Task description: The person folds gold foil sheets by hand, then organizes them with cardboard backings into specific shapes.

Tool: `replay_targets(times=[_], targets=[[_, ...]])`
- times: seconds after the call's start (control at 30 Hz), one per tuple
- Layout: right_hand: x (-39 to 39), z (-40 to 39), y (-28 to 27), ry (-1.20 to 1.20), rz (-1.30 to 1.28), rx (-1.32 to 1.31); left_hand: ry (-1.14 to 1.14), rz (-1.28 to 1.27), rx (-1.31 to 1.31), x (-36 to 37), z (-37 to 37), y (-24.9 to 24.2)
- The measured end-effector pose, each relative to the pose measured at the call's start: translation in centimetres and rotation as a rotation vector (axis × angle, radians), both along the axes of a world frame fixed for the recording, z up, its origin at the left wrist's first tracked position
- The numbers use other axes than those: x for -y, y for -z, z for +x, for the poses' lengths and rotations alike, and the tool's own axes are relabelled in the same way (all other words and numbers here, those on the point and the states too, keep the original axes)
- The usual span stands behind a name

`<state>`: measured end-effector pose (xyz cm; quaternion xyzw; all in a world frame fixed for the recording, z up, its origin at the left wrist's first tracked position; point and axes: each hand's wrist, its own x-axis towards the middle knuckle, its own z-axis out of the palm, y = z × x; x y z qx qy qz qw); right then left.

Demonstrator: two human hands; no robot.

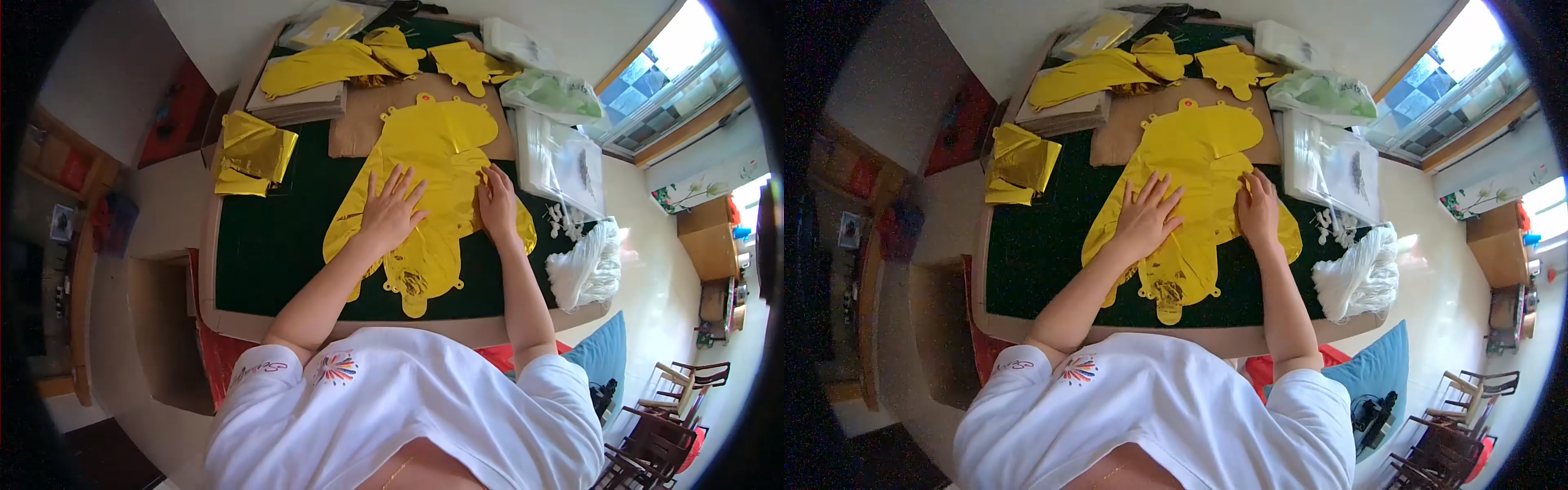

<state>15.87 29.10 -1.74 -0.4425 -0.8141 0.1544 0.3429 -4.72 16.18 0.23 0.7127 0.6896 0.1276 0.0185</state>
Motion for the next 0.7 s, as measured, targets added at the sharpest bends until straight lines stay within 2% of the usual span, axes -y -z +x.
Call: replay_targets(times=[0.07,0.2,0.7], targets=[[-0.2,0.1,0.3,-0.012,0.023,0.023,0.0,-0.145,-0.008,0.2,0.0,-0.1],[0.0,-0.1,0.0,-0.015,0.029,0.044,-0.003,-0.169,-0.015,0.1,-0.6,0.0],[-0.2,-0.3,0.3,-0.007,0.019,0.068,0.093,-0.005,-0.008,-1.5,-1.8,1.2]])
